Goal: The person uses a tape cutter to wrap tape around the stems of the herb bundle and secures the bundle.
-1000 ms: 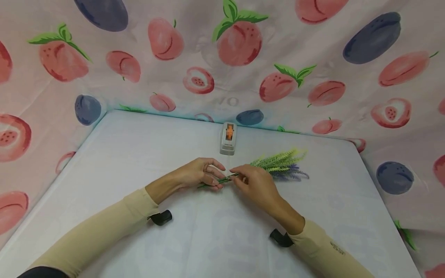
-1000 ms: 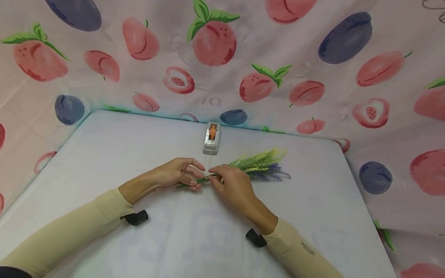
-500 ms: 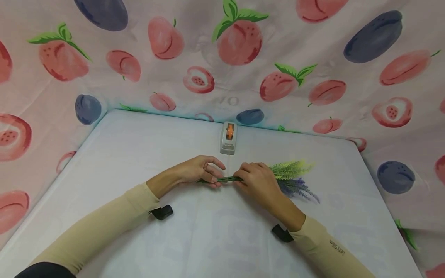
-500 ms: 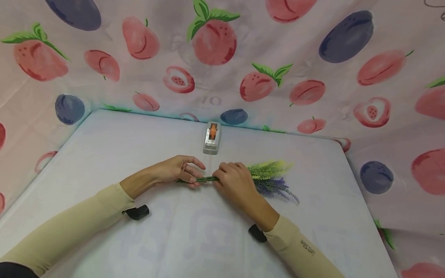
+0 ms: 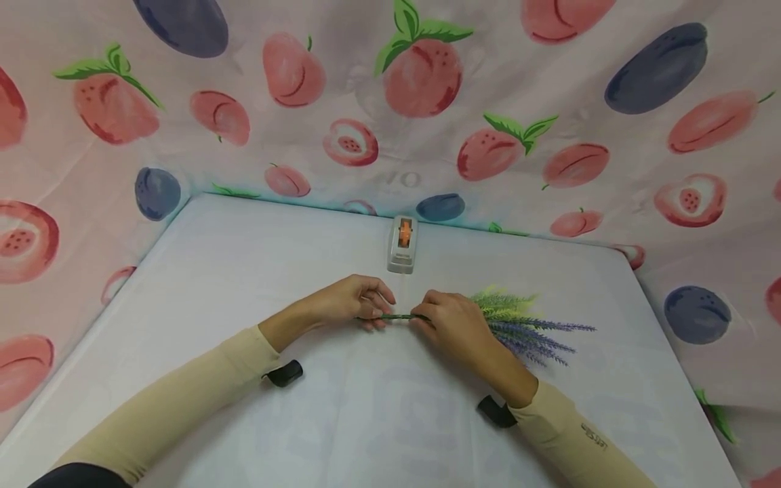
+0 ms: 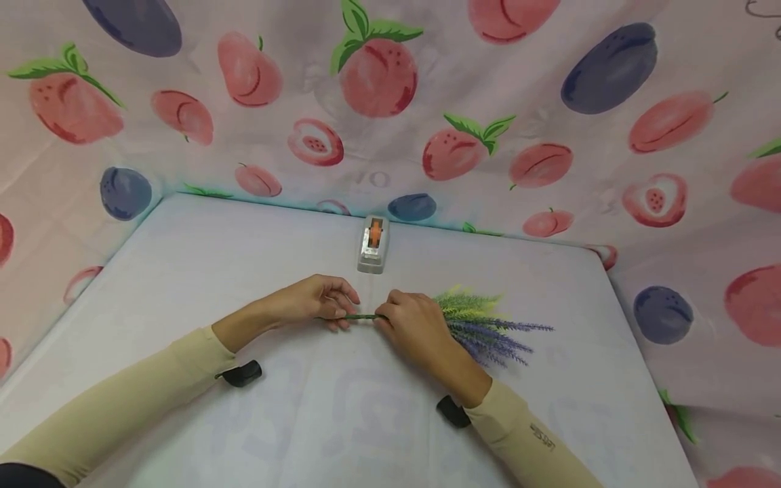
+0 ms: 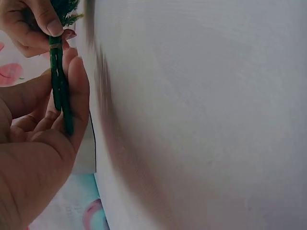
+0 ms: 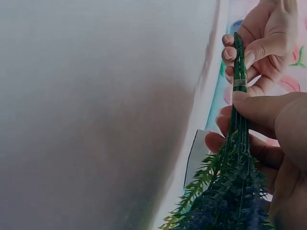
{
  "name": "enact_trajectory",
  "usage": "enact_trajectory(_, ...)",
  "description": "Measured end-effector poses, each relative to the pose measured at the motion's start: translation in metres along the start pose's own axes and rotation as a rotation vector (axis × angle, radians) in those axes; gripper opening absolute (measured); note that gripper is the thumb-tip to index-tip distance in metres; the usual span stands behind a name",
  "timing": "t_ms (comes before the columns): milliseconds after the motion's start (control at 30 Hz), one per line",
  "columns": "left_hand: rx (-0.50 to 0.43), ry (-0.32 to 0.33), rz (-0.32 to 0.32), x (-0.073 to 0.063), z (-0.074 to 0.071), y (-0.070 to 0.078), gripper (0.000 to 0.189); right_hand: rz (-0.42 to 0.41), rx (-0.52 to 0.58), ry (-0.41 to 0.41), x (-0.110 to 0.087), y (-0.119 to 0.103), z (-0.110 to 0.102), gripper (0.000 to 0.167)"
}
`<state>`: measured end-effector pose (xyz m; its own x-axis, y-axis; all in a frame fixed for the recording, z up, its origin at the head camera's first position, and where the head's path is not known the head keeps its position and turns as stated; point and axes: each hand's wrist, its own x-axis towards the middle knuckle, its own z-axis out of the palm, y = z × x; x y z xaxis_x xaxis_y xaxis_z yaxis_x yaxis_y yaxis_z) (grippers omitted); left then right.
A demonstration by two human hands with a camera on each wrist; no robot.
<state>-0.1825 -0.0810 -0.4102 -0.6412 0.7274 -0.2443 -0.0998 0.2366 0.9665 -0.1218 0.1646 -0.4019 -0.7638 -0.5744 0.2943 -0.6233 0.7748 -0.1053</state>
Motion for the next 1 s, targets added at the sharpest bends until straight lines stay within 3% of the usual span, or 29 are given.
enact_trajectory(200,0.118,0.045,0.029,-0.002,0.002,0.001,0.025,0.031,0.035,-0.012,0.003,0.0,0.0,0.009)
enact_trajectory(400,0.179,0.068,0.022,-0.003,0.003,0.002,0.026,0.044,0.054,-0.027,0.007,0.001,0.0,0.01)
enact_trajectory(633,0.378,0.114,0.07,-0.005,0.005,0.005,0.019,0.035,0.032,-0.118,0.013,0.002,0.0,0.013)
enact_trajectory(833,0.345,0.11,0.089,-0.006,0.005,0.005,0.02,0.136,0.082,-0.209,0.016,0.003,0.0,0.021)
enact_trajectory(1000,0.329,0.098,0.096,-0.006,0.004,0.003,0.025,0.133,0.077,-0.147,0.014,0.006,0.0,0.016)
